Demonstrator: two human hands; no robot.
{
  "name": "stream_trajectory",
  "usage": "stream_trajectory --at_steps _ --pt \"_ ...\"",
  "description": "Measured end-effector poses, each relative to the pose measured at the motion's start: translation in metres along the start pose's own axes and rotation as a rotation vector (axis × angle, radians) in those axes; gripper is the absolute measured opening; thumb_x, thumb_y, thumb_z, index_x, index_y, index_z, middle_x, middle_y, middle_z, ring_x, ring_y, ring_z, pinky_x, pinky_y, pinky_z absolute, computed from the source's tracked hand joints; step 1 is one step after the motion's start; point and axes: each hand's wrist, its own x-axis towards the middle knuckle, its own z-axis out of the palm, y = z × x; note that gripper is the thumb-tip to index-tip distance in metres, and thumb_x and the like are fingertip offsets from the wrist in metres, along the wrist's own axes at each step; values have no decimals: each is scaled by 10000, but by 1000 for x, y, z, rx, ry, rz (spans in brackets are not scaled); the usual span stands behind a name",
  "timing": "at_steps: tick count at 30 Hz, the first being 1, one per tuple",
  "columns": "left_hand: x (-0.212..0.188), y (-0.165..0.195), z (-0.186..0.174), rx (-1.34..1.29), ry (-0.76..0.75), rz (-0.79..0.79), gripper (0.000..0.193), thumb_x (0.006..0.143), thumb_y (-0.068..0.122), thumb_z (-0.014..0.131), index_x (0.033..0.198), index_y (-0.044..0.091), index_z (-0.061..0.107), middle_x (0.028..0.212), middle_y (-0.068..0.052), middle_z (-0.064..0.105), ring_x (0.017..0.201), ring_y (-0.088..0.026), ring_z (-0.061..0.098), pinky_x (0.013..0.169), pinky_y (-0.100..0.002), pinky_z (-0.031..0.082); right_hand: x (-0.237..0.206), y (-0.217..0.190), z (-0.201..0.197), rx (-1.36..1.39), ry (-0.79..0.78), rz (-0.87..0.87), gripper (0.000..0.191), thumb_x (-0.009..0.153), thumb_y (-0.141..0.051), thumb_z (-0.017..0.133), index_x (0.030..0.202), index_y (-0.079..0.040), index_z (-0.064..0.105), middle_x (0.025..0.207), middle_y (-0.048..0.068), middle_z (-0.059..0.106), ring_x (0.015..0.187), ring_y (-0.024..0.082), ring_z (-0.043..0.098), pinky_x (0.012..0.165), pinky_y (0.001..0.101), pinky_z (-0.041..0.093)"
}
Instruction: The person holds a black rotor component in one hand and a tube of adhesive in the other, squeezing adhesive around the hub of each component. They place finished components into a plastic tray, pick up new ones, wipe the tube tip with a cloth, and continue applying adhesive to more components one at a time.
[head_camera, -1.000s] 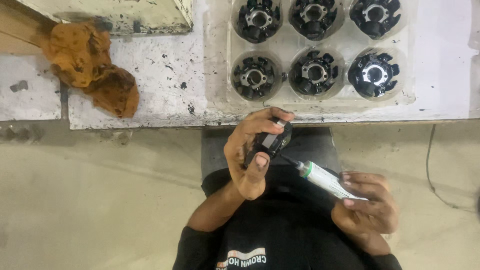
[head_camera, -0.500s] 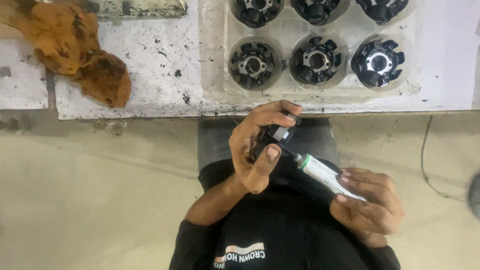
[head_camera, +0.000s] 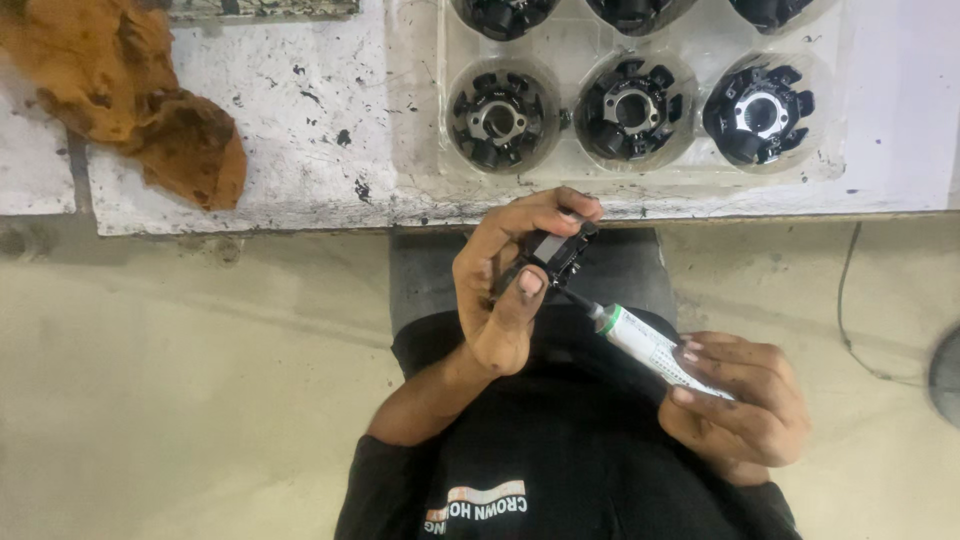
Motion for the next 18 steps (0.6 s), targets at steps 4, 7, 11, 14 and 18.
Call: stream_trajectory --at_steps 4,7,11,14,18 --pt "0 -3 0 -26 19 -3 369 1126 286 598 1289 -45 572 1311 -231 615 1258 -246 570 1146 -393 449 1 2 1 -9 14 -14 272 731 49 787 848 -39 558 841 162 656 821 324 725 722 449 672" --pt "0 -6 0 -80 35 -5 379 1132 295 599 1292 -47 561 1324 -233 602 1245 -251 575 1151 -401 448 2 7 6 3 67 -77 279 740 53 785 851 -27 542 817 176 648 787 316 716 685 442 669" --pt "-4 -9 1 -235 108 -44 400 1146 327 578 1307 -38 542 1325 -240 582 1238 -292 577 1124 -432 458 3 14 15 5 202 -154 193 718 59 703 815 -31 562 735 169 641 690 303 715 599 421 608" --pt "-6 -13 4 -450 173 -76 409 1156 358 552 1320 -14 520 1298 -230 568 1220 -344 584 1052 -462 484 2 12 14 12 116 -93 188 792 22 722 827 -43 550 757 174 627 711 321 704 621 420 606" --pt "-12 -19 13 -733 275 -128 469 1109 384 531 1402 22 477 1369 -253 553 1280 -421 567 1063 -554 510 -7 15 32 11 429 -109 167 872 -57 709 823 -38 551 766 174 630 742 294 713 583 404 620"
